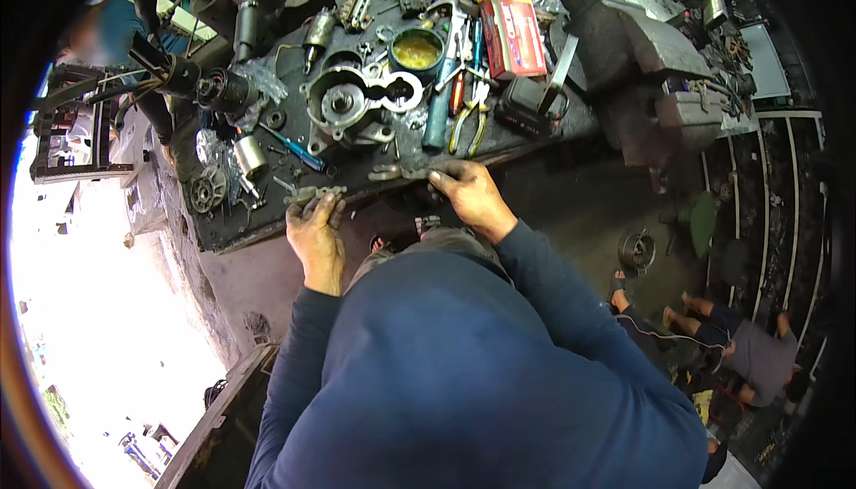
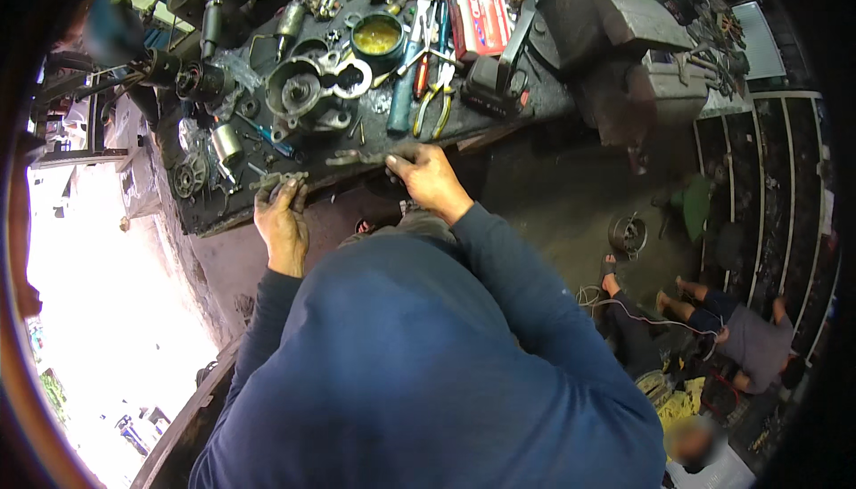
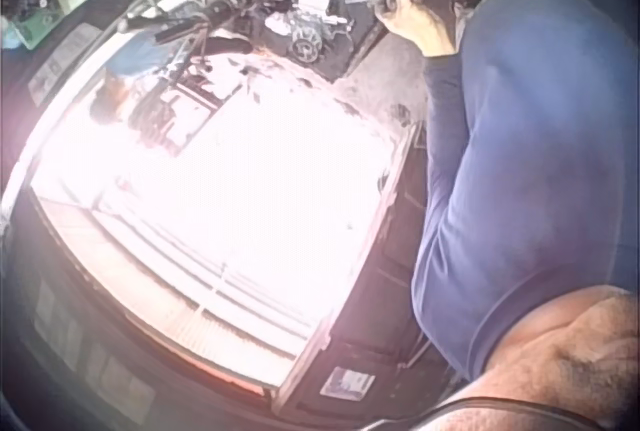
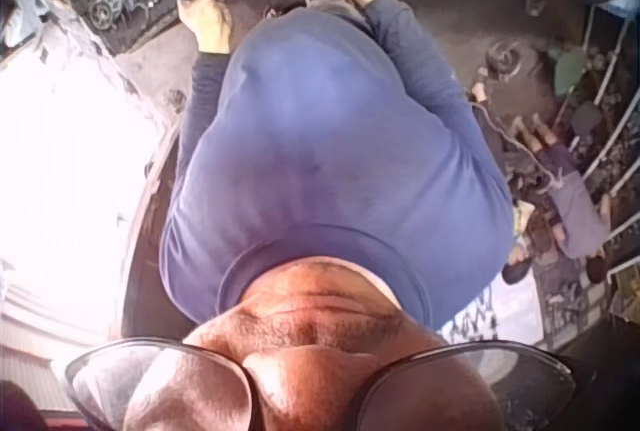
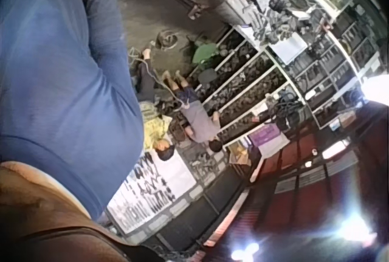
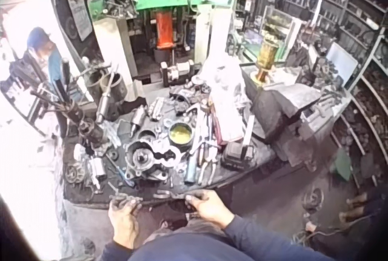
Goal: The person walks to a workbench and assembles small mechanical components by hand, fitting a ring into a housing and inserting a cylindrical part. The person handles multiple small parts and tools on the bench while assembling the mechanism.
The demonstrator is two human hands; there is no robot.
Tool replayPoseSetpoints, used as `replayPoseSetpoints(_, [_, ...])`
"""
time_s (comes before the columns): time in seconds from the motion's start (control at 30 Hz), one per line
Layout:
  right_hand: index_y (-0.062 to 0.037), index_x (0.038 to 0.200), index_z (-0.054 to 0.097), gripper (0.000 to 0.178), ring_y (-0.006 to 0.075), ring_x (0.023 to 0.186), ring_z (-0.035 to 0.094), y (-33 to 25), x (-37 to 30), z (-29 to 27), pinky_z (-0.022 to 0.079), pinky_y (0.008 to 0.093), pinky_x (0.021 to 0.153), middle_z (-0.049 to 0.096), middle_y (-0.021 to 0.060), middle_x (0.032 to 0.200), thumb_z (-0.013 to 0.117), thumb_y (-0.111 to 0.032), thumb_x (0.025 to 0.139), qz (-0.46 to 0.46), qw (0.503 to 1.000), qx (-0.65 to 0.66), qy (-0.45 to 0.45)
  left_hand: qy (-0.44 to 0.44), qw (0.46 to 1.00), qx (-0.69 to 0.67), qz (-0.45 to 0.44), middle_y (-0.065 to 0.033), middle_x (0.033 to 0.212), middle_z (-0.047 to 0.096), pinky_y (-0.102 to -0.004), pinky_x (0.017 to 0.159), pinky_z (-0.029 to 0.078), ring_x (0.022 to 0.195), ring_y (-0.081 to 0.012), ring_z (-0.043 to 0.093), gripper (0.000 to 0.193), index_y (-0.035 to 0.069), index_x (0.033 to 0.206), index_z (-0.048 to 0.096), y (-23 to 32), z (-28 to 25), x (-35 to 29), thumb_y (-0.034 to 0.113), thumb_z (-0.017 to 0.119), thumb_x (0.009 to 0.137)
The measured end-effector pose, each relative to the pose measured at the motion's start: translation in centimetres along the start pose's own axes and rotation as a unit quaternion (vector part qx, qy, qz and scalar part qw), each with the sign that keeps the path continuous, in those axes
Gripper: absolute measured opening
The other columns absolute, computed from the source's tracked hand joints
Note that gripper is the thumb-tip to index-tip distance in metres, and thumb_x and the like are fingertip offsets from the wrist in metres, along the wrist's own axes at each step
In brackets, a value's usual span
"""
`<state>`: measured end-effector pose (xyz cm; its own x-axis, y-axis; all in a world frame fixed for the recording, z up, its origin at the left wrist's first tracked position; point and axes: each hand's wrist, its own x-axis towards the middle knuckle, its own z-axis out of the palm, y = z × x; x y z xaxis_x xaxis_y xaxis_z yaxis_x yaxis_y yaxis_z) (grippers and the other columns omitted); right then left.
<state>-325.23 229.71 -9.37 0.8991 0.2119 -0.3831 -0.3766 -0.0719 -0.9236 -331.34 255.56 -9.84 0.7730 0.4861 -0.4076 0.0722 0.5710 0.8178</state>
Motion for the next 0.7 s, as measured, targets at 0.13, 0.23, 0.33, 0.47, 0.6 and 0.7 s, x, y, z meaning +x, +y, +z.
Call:
replayPoseSetpoints(0.13, [0.0061,0.104,0.075,0.019,0.0279,0.082,0.072,-5.3,-1.8,-3.0,0.056,0.0362,0.079,0.075,0.017,0.089,0.07,-0.012,0.1,-0.107,0.97,-0.195,0.1,0.046,0.998,0.003,0.03,-0.0126,0.109,0.072,-0.0373,0.086,0.065,0.101,-0.0269,0.076,0.035,0.005,0.123,0.056,0.8,0.7,0.3,-0.008,0.073,0.095])
replayPoseSetpoints(0.23, [0.0025,0.099,0.073,0.006,0.0336,0.077,0.069,-11.2,-3.9,-4.8,0.055,0.0388,0.072,0.071,0.018,0.088,0.072,0.0,0.093,-0.347,0.889,-0.252,0.161,0.087,0.995,0.01,0.041,-0.0088,0.105,0.071,-0.0365,0.083,0.064,0.096,-0.0231,0.075,0.038,0.007,0.123,0.057,1.4,0.1,-0.1,-0.009,0.074,0.093])
replayPoseSetpoints(0.33, [0.0021,0.098,0.072,0.006,0.0354,0.076,0.066,-16.0,-2.3,-4.9,0.053,0.0416,0.072,0.069,0.0172,0.087,0.072,0.002,0.092,-0.43,0.831,-0.288,0.202,0.111,0.993,0.003,0.049,-0.0072,0.105,0.07,-0.0357,0.081,0.064,0.091,-0.0211,0.074,0.039,0.008,0.123,0.058,1.8,-0.7,-0.7,-0.011,0.073,0.092])
replayPoseSetpoints(0.47, [-0.0013,0.096,0.071,0.011,0.0398,0.084,0.068,-19.8,9.4,-2.5,0.053,0.0487,0.076,0.071,0.0181,0.091,0.072,-0.012,0.097,-0.482,0.782,-0.345,0.192,0.107,0.992,-0.007,0.059,-0.0069,0.106,0.069,-0.0347,0.078,0.065,0.088,-0.0215,0.075,0.039,0.008,0.123,0.059,2.2,-0.8,-1.2,-0.012,0.073,0.092])
replayPoseSetpoints(0.6, [-0.0002,0.099,0.079,0.024,0.0411,0.088,0.075,-21.5,17.5,0.9,0.059,0.0473,0.08,0.077,0.0231,0.093,0.071,-0.023,0.096,-0.368,0.861,-0.335,0.105,0.092,0.992,0.015,0.087,-0.0067,0.108,0.068,-0.0354,0.078,0.065,0.089,-0.0209,0.073,0.039,0.007,0.126,0.059,3.8,-1.6,-1.7,-0.011,0.071,0.092])
replayPoseSetpoints(0.7, [0.0,0.105,0.08,0.03,0.0405,0.083,0.077,-22.3,20.0,3.1,0.059,0.0463,0.075,0.077,0.0247,0.091,0.071,-0.026,0.094,-0.381,0.847,-0.367,0.046,0.082,0.992,0.006,0.1,-0.0059,0.107,0.067,-0.0373,0.08,0.065,0.089,-0.02,0.072,0.04,0.006,0.126,0.059,5.5,-3.4,-1.4,-0.01,0.07,0.092])
